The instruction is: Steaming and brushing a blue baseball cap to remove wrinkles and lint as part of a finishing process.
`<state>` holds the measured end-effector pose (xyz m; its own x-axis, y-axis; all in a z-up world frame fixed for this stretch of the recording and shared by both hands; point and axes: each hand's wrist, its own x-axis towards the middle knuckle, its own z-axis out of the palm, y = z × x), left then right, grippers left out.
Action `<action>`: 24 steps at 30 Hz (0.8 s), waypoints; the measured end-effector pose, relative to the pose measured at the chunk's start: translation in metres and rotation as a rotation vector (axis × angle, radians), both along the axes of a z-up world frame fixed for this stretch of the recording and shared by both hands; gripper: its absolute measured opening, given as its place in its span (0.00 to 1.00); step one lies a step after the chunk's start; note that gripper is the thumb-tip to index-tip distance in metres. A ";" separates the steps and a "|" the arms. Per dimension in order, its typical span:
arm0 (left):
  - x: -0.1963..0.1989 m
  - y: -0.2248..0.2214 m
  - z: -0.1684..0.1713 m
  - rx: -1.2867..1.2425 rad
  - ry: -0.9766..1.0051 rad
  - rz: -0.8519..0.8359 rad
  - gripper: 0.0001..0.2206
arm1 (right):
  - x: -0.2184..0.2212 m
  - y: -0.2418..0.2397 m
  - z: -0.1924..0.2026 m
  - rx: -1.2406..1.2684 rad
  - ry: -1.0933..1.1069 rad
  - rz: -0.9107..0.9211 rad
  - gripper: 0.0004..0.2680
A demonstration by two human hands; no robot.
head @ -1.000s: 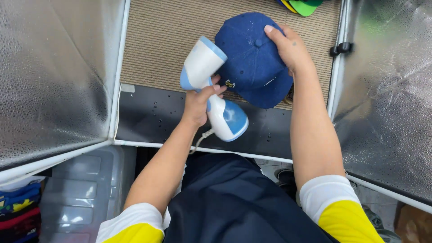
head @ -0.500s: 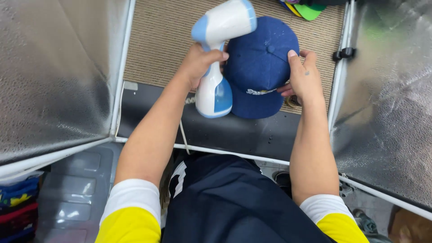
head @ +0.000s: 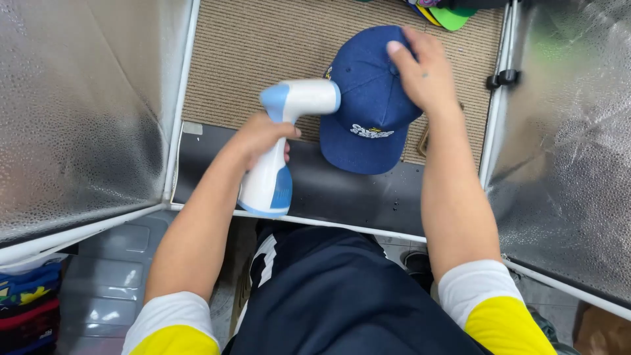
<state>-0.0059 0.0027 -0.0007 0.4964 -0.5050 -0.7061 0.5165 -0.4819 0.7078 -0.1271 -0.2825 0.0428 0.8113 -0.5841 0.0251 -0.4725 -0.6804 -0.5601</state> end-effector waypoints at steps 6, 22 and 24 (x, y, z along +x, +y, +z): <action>0.024 -0.027 -0.011 -0.035 0.131 0.019 0.12 | 0.009 -0.002 -0.006 -0.002 0.099 0.002 0.25; 0.028 -0.026 -0.001 -0.042 0.120 0.015 0.18 | 0.009 0.000 -0.007 -0.054 0.071 0.000 0.25; 0.030 -0.029 0.009 -0.025 0.105 -0.018 0.18 | 0.009 -0.001 -0.006 -0.045 0.071 -0.004 0.25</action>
<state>0.0246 -0.0259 0.0087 0.4111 -0.5316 -0.7405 0.5794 -0.4748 0.6625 -0.1177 -0.2832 0.0371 0.8096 -0.5869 -0.0056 -0.5125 -0.7024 -0.4939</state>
